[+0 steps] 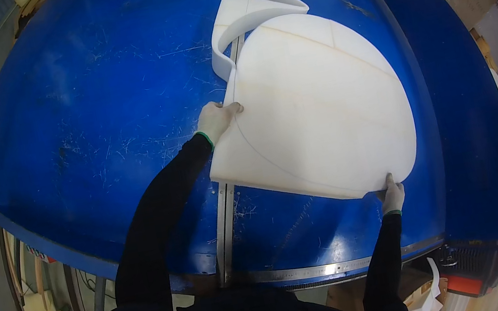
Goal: The person uses a vertical band saw to cut a circular shape from a rectangular white foam sheet. They guide the foam through the blade, remove the offcuts, and then place a new foam sheet onto the table to begin the process again.
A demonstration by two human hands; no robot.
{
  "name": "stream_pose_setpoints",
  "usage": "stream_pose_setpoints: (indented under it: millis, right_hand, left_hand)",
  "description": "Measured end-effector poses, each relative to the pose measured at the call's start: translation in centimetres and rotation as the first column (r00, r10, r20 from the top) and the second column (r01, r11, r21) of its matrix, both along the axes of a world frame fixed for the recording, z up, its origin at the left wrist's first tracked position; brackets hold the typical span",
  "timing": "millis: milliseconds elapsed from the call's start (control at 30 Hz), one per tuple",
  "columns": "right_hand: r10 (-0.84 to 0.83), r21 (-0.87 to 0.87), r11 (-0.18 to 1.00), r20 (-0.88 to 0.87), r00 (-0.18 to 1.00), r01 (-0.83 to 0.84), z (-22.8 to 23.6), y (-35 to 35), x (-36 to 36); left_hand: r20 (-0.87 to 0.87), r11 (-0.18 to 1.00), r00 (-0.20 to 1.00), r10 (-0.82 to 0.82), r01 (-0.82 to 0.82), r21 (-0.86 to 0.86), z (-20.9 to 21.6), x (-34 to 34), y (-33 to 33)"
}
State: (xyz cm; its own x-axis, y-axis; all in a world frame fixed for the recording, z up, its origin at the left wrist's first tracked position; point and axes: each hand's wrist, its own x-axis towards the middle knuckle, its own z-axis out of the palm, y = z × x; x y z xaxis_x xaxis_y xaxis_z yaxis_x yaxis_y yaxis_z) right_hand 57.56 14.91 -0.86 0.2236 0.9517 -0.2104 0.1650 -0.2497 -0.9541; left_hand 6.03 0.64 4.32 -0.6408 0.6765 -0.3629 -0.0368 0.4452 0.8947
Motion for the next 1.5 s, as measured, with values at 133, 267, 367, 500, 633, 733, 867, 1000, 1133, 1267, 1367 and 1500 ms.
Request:
stream_pose_setpoints:
  millis: [133,267,367,500,633,733,867,1000,1133,1267,1367,1500]
  right_hand:
    - [0.002,-0.054,0.999,-0.019,1.0,-0.003,0.2,0.0,-0.1]
    - [-0.011,-0.036,0.999,-0.056,0.998,0.009,0.2,-0.2,-0.7]
    - [-0.018,-0.03,0.999,-0.053,0.998,0.016,0.2,-0.7,-1.3]
    - [0.06,-0.086,0.995,0.018,0.998,-0.058,0.7,-0.6,0.2]
    - [-0.094,-0.027,0.995,0.181,0.979,0.1,1.8,0.9,2.6]
    - [-0.121,-0.105,0.983,0.224,0.967,0.147,2.1,4.2,4.5]
    - [-0.058,-0.104,0.993,0.004,0.998,0.058,-0.1,7.2,4.5]
    - [-0.069,-0.078,0.994,0.056,0.996,0.074,-0.8,7.8,4.8]
    - [-0.043,-0.082,0.995,0.083,0.996,0.05,-1.1,8.2,5.6]
    - [-0.04,-0.093,0.994,0.085,0.996,0.048,-1.3,8.4,5.7]
    - [-0.045,-0.083,0.995,0.08,0.996,0.052,-1.6,8.5,5.6]
    - [-0.04,-0.076,0.996,0.097,0.994,0.048,-1.7,8.7,5.7]
  left_hand:
    - [0.0,1.0,1.0,-0.016,0.016,0.011,-0.1,-0.7,0.7]
    - [-0.01,0.999,1.0,-0.03,0.03,0.022,-0.5,-1.5,1.4]
    - [-0.061,0.998,0.997,-0.049,0.047,-0.031,0.0,-1.9,1.3]
    - [-0.515,0.991,0.854,0.074,-0.12,-0.057,0.9,-0.5,-0.4]
    - [-0.467,0.965,0.853,-0.234,0.261,-0.008,4.3,6.0,-8.2]
    - [0.257,0.771,0.786,-0.562,0.611,-0.183,5.1,9.8,-11.4]
    - [0.65,0.998,0.76,-0.029,0.059,-0.025,1.8,11.6,-11.3]
    - [0.702,0.979,0.699,0.133,-0.201,0.015,-2.0,11.9,-9.5]
    - [0.704,0.975,0.695,0.147,-0.223,0.016,-2.2,12.0,-9.0]
    - [0.722,0.988,0.69,0.041,-0.137,0.075,-1.4,11.3,-9.0]
    - [0.714,0.989,0.699,0.042,-0.13,0.069,-1.6,10.9,-8.8]
    - [0.705,0.988,0.708,0.04,-0.132,0.076,-1.7,10.5,-8.3]
